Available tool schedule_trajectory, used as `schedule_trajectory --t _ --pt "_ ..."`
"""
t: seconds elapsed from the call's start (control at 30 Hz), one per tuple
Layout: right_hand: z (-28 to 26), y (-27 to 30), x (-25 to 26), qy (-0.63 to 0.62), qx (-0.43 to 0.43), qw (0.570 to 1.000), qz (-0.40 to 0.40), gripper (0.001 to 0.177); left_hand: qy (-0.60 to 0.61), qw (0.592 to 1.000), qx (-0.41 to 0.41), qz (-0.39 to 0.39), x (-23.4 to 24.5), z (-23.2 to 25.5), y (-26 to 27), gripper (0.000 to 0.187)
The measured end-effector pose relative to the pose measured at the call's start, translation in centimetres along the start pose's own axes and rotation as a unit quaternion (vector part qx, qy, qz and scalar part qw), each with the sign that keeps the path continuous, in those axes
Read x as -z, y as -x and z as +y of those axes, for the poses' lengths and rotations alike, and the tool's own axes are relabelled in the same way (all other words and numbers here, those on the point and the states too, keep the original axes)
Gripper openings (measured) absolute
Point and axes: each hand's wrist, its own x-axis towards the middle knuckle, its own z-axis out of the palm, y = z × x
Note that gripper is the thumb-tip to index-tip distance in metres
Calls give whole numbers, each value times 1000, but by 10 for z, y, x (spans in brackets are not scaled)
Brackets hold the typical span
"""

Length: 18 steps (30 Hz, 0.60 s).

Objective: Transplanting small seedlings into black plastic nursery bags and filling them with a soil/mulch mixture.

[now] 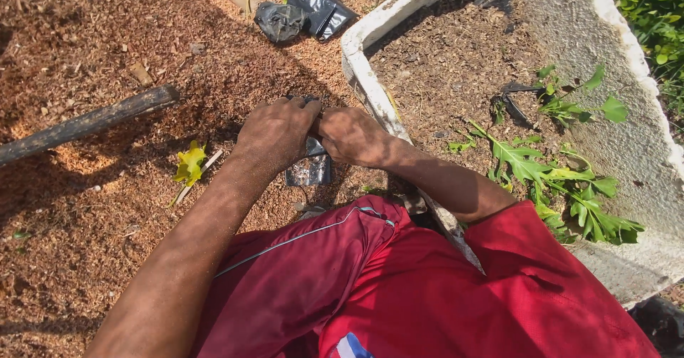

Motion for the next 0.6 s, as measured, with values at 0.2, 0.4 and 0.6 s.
schedule_trajectory --t 0.2,0.4,0.6 --pt "-2 69 67 -214 -160 963 27 18 -49 994 -95 -12 -4 48 -33 46" --pt "-9 162 109 -101 -102 979 148 32 -83 978 -192 -31 -21 89 -56 45" --pt "19 249 100 -46 -273 959 54 28 -110 963 -244 -32 -30 97 -69 44"
